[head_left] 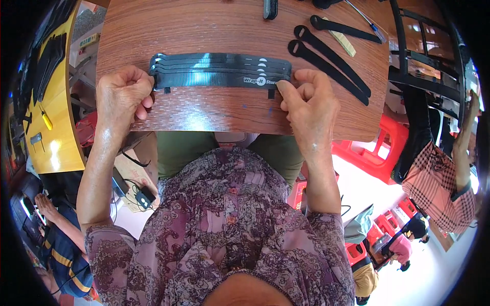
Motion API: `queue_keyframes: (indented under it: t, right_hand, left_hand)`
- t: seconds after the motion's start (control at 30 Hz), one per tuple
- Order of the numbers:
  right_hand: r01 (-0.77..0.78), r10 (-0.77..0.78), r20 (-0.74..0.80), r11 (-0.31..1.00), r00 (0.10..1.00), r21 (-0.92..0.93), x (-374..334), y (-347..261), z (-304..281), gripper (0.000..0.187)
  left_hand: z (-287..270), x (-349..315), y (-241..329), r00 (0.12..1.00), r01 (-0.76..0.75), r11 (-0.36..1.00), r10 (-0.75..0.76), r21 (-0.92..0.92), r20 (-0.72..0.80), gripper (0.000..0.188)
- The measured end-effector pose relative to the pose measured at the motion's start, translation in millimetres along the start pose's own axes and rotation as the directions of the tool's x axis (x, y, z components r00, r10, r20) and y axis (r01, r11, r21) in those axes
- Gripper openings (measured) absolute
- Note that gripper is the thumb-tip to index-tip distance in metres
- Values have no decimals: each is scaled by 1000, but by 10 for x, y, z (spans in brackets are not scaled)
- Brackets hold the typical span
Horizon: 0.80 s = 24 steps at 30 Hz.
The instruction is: The recorder is aligning and stacking several black fabric or plastic straps on a workbench.
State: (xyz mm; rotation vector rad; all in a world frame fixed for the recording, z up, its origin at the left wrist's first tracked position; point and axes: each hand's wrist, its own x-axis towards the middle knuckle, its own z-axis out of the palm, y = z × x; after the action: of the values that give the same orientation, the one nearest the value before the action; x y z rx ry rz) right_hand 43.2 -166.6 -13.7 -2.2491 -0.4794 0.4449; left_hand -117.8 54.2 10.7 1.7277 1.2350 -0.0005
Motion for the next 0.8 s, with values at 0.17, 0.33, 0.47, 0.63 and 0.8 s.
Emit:
queue_keyframes:
  t: [0.17,0.33,0.47,0.63,0.8]
  right_hand:
    - [32,-37,39,992,999,121,15,29,16,27]
    - [-73,69,36,988,997,132,11,-4,-42,25]
    - [-118,114,47,987,992,111,8,-84,-42,22]
    - [-120,116,44,989,992,86,12,-113,-21,22]
    - [-92,90,38,994,995,53,20,-122,-18,22]
  left_hand:
    - [-13,7,-48,1000,-11,999,12,-39,8,13]
    - [5,-4,-23,1000,-23,999,24,-44,16,12]
    - [-13,32,-81,996,-85,996,86,-37,28,14]
    - [-30,34,-56,993,-119,988,118,99,13,14]
    - [-20,6,30,993,-118,975,119,189,8,15]
